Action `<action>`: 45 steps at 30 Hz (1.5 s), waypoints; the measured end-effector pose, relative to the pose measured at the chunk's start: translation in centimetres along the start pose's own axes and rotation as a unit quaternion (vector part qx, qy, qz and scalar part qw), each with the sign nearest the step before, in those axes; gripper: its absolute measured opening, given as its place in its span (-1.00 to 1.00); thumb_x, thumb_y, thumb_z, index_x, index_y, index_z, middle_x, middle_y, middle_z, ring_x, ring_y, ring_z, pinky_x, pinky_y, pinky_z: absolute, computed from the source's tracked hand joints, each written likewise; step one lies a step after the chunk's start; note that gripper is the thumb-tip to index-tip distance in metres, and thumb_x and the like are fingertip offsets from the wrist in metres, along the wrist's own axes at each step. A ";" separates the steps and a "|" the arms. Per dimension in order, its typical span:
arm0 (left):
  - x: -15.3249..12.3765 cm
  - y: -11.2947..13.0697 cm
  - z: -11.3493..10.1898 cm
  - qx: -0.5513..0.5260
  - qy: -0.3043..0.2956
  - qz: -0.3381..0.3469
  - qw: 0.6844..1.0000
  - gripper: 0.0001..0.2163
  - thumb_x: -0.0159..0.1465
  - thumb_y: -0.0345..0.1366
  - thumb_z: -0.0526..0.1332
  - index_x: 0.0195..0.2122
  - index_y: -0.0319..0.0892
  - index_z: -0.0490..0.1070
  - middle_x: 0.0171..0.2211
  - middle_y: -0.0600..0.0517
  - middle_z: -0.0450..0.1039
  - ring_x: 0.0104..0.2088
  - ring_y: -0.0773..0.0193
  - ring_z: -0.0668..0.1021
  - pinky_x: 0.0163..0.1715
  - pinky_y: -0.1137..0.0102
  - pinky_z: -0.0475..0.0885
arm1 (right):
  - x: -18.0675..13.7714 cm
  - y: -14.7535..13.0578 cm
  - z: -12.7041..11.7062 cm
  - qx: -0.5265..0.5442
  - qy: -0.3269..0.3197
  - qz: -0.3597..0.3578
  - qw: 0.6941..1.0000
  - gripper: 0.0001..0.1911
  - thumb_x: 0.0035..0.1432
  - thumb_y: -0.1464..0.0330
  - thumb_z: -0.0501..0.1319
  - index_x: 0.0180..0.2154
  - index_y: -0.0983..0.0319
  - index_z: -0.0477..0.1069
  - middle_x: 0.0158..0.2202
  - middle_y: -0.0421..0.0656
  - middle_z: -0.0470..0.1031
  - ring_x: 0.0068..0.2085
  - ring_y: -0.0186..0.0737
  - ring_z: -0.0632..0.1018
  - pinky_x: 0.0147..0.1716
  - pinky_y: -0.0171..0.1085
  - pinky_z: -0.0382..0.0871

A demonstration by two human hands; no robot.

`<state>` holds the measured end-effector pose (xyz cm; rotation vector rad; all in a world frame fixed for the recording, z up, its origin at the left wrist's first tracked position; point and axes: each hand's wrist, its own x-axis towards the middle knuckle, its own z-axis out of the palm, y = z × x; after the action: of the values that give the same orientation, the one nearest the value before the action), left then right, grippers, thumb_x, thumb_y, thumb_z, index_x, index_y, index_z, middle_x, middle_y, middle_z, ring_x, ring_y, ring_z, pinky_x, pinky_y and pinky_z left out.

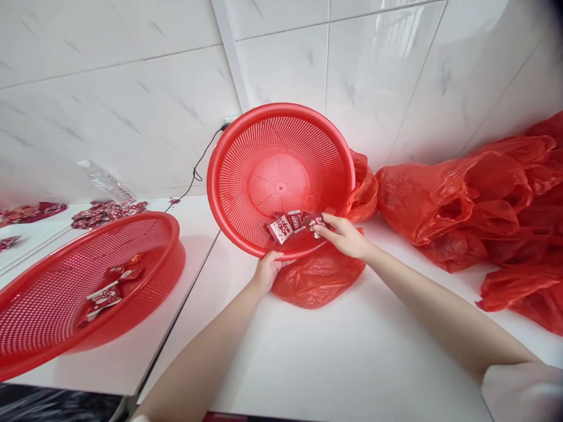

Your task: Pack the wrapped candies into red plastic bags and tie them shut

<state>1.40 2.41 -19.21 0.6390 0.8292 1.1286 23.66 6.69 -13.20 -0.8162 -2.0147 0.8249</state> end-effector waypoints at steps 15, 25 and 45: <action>-1.9 -1.1 1.7 0.048 -0.053 0.023 0.997 -0.60 0.08 -0.37 0.23 -0.02 -0.31 0.46 -0.18 -0.16 0.59 -0.06 -0.08 0.56 0.01 0.08 0.39 | -0.5 0.9 0.1 -0.343 -0.032 -0.080 0.935 -0.34 0.25 0.09 0.09 0.29 0.19 0.05 0.37 0.03 -0.05 0.32 0.11 0.08 0.21 0.15 0.04; -1.3 -1.0 1.8 0.003 -0.010 0.013 1.000 -0.59 0.04 -0.39 0.18 -0.06 -0.43 0.45 -0.25 -0.22 0.60 -0.10 -0.13 0.59 0.00 0.03 0.41 | -0.6 0.3 -1.1 -0.293 -0.211 -0.058 0.931 -0.46 0.18 0.11 0.19 0.15 0.18 0.32 0.09 -0.01 0.44 0.07 0.03 0.43 0.09 0.04 0.20; -0.1 0.5 0.6 -0.002 0.027 0.070 0.997 -0.73 0.07 -0.40 0.12 -0.26 -0.36 0.51 -0.26 -0.14 0.60 -0.20 0.05 0.61 -0.04 0.14 0.46 | 0.0 -2.2 -2.7 -0.013 -0.190 0.061 0.980 -0.74 0.20 0.23 0.17 -0.20 0.26 0.49 -0.40 -0.20 0.59 -0.32 -0.25 0.53 -0.23 -0.28 0.33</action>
<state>1.65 2.47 -18.44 0.6728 0.8386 1.2789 25.39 6.13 -10.23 -0.8529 -2.3294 1.0945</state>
